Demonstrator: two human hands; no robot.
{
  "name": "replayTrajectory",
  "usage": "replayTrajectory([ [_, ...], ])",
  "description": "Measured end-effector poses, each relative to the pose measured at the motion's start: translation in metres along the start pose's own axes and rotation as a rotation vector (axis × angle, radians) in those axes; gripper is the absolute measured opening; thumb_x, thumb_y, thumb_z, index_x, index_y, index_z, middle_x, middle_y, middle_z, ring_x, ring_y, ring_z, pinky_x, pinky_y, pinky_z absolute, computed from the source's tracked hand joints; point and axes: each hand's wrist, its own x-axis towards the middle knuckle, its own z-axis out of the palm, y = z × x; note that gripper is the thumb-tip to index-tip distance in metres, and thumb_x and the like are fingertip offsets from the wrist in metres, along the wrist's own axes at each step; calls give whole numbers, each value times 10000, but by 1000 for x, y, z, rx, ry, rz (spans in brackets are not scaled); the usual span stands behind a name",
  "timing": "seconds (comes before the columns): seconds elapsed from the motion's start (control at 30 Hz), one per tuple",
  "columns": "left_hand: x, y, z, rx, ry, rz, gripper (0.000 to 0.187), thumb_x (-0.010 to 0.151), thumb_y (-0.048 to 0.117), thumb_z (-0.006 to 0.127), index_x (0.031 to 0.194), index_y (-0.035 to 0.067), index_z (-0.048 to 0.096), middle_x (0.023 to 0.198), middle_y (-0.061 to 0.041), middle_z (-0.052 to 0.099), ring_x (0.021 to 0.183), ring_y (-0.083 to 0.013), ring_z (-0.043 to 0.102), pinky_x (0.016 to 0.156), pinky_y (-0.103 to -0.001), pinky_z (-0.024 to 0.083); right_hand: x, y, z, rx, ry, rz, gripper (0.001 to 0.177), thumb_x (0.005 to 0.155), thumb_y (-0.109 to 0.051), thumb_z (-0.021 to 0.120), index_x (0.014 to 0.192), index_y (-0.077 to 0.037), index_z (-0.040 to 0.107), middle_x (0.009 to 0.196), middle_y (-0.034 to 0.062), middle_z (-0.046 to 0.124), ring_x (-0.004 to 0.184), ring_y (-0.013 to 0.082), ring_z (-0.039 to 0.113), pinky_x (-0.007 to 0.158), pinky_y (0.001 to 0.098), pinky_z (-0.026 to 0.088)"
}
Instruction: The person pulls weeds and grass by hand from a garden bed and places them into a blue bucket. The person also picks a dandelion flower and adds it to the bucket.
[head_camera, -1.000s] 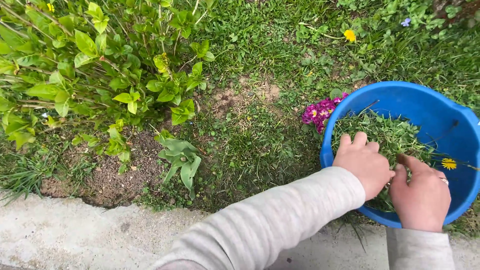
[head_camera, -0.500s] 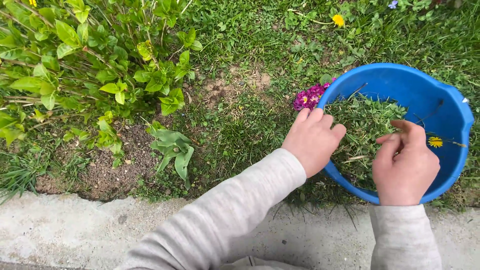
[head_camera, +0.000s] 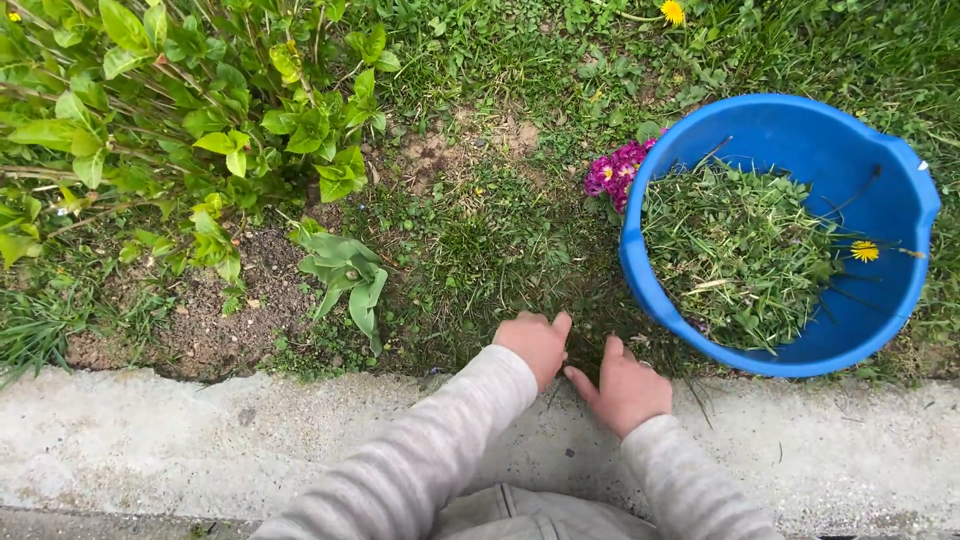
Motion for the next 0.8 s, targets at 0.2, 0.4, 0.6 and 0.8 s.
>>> replayTrajectory([
  [0.2, 5, 9, 99, 34, -98, 97, 414, 937, 318, 638, 1269, 107, 506, 906, -161, 710, 802, -371, 705, 519, -577, 528, 24, 5, 38, 56, 54, -77, 395, 961, -466, 560, 1143, -117, 530, 1013, 140, 732, 937, 404, 754, 807, 549, 613],
  [0.4, -4, 18, 58, 38, 5, 129, 125, 969, 114, 511, 1059, 103, 597, 893, -126, 706, 778, -343, 714, 547, -510, 558, 35, 9, 60, 135, 139, -143, 114, 932, -229, 530, 942, -121, 567, 855, 148, 727, 791, 424, 741, 695, 560, 596],
  [0.6, -12, 2, 33, -70, -35, 82, 119, 953, 94, 535, 1018, 78, 633, 882, -123, 721, 777, -347, 719, 597, -497, 591, 19, -14, 12, 245, 303, -205, 195, 997, -256, 521, 862, -118, 501, 729, 147, 683, 632, 438, 671, 568, 567, 518],
  [0.8, -10, -29, -15, -233, -42, -128, 91, 878, 95, 588, 947, 83, 646, 869, -153, 734, 812, -430, 711, 696, -546, 580, 32, -25, -41, 369, 460, -263, 226, 996, -243, 554, 836, -116, 456, 709, 133, 638, 625, 415, 613, 575, 550, 432],
])
